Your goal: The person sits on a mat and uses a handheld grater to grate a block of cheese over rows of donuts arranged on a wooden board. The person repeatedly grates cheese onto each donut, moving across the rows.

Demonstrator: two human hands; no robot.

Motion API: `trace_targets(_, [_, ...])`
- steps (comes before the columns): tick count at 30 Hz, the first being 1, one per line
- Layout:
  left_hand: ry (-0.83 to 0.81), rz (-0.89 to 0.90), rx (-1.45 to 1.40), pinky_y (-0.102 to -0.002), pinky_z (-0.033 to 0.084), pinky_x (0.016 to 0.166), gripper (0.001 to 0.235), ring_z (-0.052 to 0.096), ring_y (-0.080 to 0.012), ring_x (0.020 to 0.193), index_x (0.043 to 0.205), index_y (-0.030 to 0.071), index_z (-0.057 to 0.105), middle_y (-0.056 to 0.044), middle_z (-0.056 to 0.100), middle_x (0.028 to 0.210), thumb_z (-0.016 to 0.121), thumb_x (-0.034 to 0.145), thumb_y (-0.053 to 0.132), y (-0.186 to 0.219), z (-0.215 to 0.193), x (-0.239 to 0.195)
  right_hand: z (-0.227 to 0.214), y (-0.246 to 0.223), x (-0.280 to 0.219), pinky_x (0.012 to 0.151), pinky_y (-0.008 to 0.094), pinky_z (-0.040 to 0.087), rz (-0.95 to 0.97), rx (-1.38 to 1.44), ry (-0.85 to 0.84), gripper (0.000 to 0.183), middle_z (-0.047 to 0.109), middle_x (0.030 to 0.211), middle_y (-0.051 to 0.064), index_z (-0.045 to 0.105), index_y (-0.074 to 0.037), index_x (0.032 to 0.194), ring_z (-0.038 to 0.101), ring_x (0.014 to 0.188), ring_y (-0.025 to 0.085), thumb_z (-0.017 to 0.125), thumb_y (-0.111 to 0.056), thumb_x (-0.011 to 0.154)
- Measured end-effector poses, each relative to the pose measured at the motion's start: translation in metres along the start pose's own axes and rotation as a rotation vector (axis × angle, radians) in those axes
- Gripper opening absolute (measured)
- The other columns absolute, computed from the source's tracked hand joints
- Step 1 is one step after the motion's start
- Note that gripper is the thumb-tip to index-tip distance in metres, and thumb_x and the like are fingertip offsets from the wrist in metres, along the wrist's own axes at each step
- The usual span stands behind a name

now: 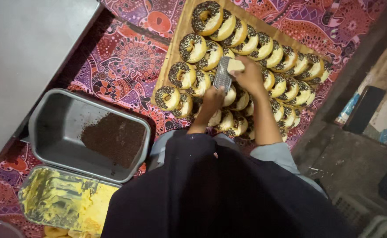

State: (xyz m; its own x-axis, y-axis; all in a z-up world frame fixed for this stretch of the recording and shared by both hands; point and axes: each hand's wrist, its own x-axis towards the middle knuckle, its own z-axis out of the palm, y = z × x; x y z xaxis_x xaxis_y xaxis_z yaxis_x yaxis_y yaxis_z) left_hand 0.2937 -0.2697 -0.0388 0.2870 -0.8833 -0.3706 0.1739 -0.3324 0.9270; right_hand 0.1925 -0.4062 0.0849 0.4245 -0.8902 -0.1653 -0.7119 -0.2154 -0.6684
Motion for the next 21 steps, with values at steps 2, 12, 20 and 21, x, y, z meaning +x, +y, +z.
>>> trace_targets(2, [0.041, -0.048, 0.100, -0.039, 0.048, 0.049, 0.037, 0.060, -0.0232, 0.049, 0.077, 0.001, 0.060, -0.013, 0.062, 0.059, 0.060, 0.099, 0.031, -0.001, 0.007, 0.012, 0.016, 0.001, 0.006, 0.089, 0.044, 0.055, -0.053, -0.036, 0.009, 0.043, 0.072, 0.111, 0.025, 0.068, 0.001, 0.122, 0.070, 0.100, 0.038, 0.080, 0.000, 0.081])
trace_targets(12, [0.021, -0.006, 0.071, -0.046, 0.045, 0.054, 0.042, 0.053, -0.0296, 0.056, 0.075, -0.004, 0.056, -0.020, 0.055, 0.062, 0.061, 0.101, 0.029, 0.001, 0.015, -0.003, 0.066, 0.043, 0.039, 0.089, 0.051, 0.051, -0.015, -0.274, 0.063, 0.032, 0.066, 0.106, 0.031, 0.067, 0.004, 0.106, 0.063, 0.101, 0.049, 0.075, -0.001, 0.075])
trace_targets(20, [0.146, 0.026, 0.344, -0.046, 0.045, 0.055, 0.034, 0.061, -0.0272, 0.057, 0.081, -0.002, 0.065, -0.017, 0.061, 0.066, 0.060, 0.098, 0.027, -0.012, 0.015, -0.083, 0.054, 0.039, 0.037, 0.087, 0.046, 0.054, -0.011, -0.104, 0.079, 0.040, 0.070, 0.109, 0.025, 0.069, 0.000, 0.115, 0.068, 0.098, 0.040, 0.078, 0.000, 0.076])
trace_targets(21, [0.089, -0.092, 0.302, -0.047, 0.044, 0.054, 0.036, 0.059, -0.0249, 0.055, 0.080, -0.004, 0.062, -0.016, 0.059, 0.063, 0.059, 0.099, 0.026, -0.017, 0.013, -0.104, 0.046, 0.032, 0.032, 0.085, 0.044, 0.056, 0.008, -0.019, 0.077, 0.045, 0.071, 0.110, 0.023, 0.068, 0.000, 0.119, 0.070, 0.097, 0.037, 0.078, 0.001, 0.075])
